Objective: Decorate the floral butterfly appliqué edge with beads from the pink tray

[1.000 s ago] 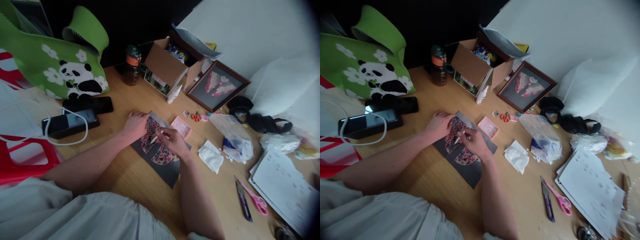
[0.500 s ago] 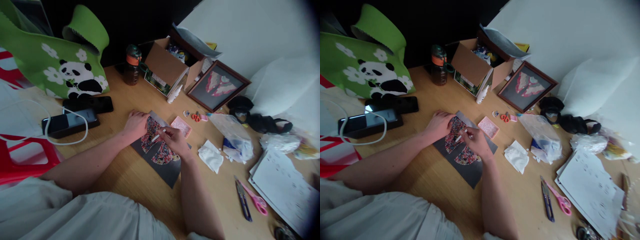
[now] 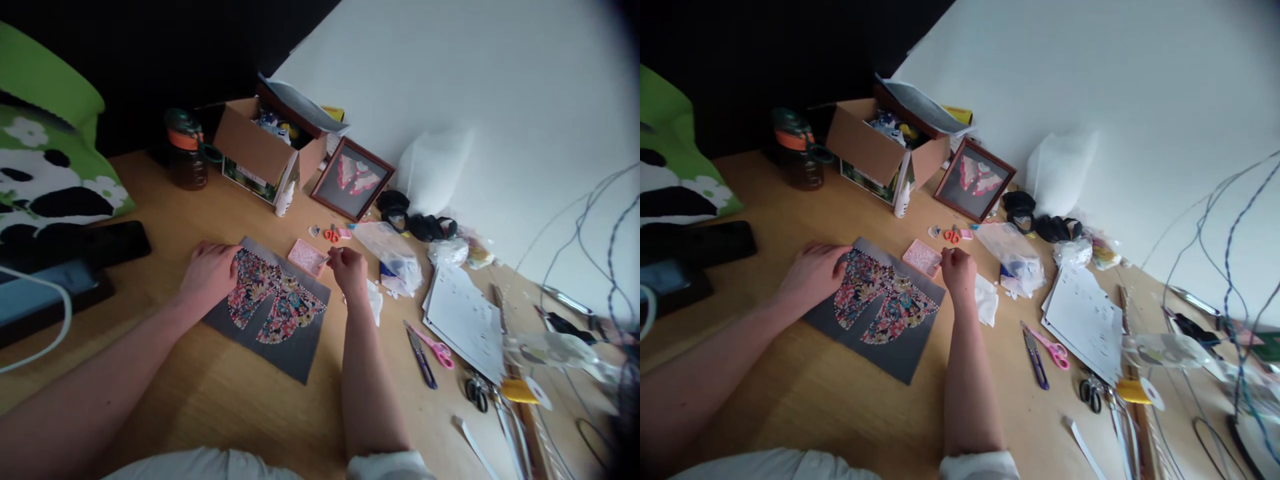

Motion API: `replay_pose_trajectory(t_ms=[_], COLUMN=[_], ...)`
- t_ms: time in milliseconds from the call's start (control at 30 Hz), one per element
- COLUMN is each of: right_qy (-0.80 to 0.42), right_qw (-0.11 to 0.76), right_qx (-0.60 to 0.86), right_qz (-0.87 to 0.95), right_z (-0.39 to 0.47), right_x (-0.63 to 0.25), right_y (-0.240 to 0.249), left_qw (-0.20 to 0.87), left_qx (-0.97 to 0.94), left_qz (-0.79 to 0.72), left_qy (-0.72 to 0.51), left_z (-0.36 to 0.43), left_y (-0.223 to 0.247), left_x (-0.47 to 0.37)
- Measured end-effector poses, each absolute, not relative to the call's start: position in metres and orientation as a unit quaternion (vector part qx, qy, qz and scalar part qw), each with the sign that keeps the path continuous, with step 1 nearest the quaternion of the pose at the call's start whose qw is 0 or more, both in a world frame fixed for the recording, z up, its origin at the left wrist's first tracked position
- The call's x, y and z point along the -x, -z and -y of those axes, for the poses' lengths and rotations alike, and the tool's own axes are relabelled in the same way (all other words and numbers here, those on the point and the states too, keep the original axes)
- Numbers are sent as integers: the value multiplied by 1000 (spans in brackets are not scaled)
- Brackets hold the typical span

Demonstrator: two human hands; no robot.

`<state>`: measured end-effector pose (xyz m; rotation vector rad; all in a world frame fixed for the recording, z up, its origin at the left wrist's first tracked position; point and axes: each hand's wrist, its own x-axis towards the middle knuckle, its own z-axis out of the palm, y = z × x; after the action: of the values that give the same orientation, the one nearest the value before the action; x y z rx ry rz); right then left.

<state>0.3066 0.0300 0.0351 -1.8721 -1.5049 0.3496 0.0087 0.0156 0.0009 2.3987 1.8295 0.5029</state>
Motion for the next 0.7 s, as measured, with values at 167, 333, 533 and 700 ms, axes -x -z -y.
replay_pose_trajectory(t_ms=[167, 333, 533, 700], right_qy=[-96, -81, -65, -73], right_qw=[316, 290, 283, 285], right_qx=[737, 751, 758, 755], right_qz=[590, 588, 583, 586], right_z=[-32, -31, -31, -31], right_x=[-304, -299, -298, -298], right_y=[-28, -28, -28, -27], left_qw=[45, 43, 41, 43], left_qx=[-785, -787, -783, -784], left_qz=[-595, -589, -596, -595], left_qy=[-168, -178, -172, -171], left_z=[-16, -15, -15, -16], left_y=[0, -1, -1, 0], left_x=[-8, -9, -9, -8])
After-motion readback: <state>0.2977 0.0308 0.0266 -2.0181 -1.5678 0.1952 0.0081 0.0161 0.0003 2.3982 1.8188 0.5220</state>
